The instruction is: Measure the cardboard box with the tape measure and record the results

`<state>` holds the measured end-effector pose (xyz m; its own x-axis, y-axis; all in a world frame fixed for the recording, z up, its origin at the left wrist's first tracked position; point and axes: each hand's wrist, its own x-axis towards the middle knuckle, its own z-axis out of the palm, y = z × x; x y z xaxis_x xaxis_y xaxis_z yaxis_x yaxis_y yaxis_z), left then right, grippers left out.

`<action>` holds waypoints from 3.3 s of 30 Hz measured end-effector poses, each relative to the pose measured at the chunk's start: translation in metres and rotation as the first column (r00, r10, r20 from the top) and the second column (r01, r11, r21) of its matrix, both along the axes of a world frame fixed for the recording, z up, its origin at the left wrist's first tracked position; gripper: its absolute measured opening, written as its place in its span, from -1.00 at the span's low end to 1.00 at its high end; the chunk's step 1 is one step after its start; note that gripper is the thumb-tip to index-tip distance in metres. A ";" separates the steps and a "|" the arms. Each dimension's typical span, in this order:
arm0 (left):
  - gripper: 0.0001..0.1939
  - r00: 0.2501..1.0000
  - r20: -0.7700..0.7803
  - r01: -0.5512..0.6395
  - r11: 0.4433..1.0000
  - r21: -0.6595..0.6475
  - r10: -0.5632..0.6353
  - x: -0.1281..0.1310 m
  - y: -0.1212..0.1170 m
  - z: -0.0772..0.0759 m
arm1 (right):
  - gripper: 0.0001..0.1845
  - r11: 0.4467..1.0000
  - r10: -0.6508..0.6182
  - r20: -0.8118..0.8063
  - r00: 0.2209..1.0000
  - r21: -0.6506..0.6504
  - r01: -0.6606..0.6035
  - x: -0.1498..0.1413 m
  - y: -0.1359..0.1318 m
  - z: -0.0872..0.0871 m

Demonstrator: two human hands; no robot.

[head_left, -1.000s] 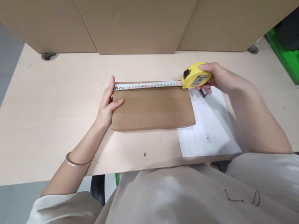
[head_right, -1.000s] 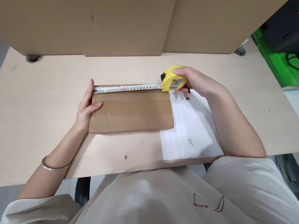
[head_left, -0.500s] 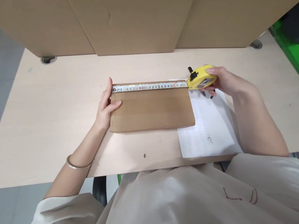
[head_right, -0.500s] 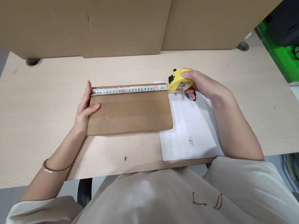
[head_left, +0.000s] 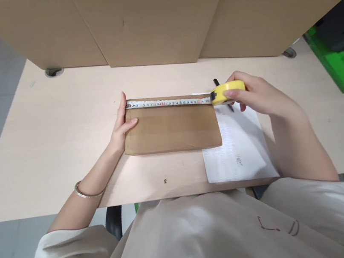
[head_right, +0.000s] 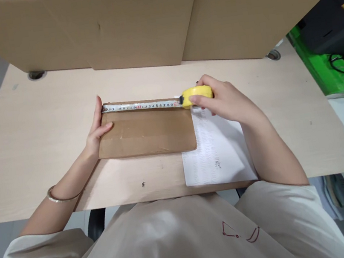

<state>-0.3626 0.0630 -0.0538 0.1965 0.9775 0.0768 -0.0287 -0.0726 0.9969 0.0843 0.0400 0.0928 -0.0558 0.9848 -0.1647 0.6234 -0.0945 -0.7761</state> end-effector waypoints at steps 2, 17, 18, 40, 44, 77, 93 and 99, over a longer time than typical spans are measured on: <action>0.29 0.999 -0.004 0.045 0.999 -0.004 -0.045 -0.003 0.002 -0.005 | -0.63 0.995 0.067 0.080 0.994 0.067 -0.073 -0.013 -0.003 0.005; 0.60 0.985 -0.045 0.166 0.986 0.007 -0.166 -0.015 0.006 -0.020 | -0.28 0.716 0.463 0.321 0.826 0.415 -0.562 -0.151 0.016 -0.052; 0.55 0.982 -0.055 0.181 0.983 -0.007 -0.182 -0.017 0.007 -0.018 | -0.27 0.711 0.469 0.324 0.822 0.413 -0.569 -0.150 0.016 -0.052; -0.39 0.866 -0.300 0.075 0.490 0.868 0.399 0.036 -0.062 0.060 | -0.45 0.988 0.002 0.188 0.982 -0.151 0.027 0.070 0.030 -0.078; -0.58 0.746 -0.662 0.642 0.339 0.688 -0.072 0.101 -0.119 0.072 | -0.47 0.997 -0.071 -0.203 0.977 -0.044 0.063 0.074 0.034 -0.088; -0.32 0.307 -0.784 0.946 0.260 0.191 -0.540 0.165 -0.103 0.004 | -0.33 0.997 -0.067 -0.294 0.953 -0.055 0.053 0.069 0.043 -0.109; -0.34 0.339 -0.772 0.937 0.272 0.221 -0.538 0.163 -0.105 0.000 | -0.31 0.997 -0.056 -0.255 0.965 -0.059 0.043 0.071 0.042 -0.105; -0.34 0.339 -0.757 0.936 0.286 0.208 -0.559 0.162 -0.105 0.002 | -0.32 0.997 -0.061 -0.257 0.964 -0.060 0.047 0.071 0.041 -0.104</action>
